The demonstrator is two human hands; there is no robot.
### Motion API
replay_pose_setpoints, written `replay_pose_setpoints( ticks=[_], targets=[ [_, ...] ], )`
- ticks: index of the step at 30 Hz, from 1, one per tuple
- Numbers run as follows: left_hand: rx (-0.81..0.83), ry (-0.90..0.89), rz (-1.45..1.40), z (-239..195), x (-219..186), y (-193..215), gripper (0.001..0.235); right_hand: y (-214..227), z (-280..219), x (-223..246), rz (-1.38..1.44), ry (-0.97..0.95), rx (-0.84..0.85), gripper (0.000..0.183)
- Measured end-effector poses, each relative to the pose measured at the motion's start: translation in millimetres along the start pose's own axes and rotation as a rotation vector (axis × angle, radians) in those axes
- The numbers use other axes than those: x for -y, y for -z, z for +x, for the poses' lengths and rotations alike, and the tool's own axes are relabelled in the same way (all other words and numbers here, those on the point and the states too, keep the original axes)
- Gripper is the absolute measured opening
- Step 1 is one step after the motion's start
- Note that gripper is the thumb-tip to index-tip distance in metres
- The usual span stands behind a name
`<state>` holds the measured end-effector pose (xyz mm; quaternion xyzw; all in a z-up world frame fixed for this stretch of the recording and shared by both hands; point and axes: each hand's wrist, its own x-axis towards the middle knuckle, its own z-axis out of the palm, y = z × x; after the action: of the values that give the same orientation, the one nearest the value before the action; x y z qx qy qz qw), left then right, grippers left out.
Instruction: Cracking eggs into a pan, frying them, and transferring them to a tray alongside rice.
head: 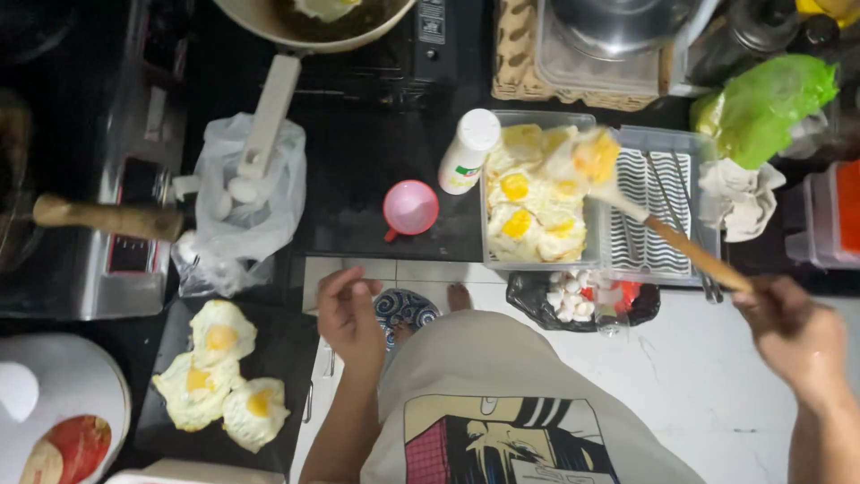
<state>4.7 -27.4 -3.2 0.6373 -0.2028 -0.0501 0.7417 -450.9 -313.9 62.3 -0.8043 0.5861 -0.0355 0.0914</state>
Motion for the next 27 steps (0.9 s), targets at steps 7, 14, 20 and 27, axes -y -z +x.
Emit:
replay_pose_setpoints(
  ticks=[7,14,20,27],
  targets=[
    [0.159,0.047,-0.066,1,-2,-38,0.020,-12,-45,4,0.112,-0.071,0.109,0.019],
    [0.280,0.083,-0.030,0,1,-51,0.017,0,-49,9,-0.112,-0.357,0.295,0.027],
    [0.289,0.047,-0.010,0,-2,-57,0.019,34,-31,20,-0.456,-0.043,0.149,0.022],
    [0.342,0.084,-0.003,-2,0,-51,0.019,18,24,-42,0.087,0.024,0.223,0.017]
  ],
)
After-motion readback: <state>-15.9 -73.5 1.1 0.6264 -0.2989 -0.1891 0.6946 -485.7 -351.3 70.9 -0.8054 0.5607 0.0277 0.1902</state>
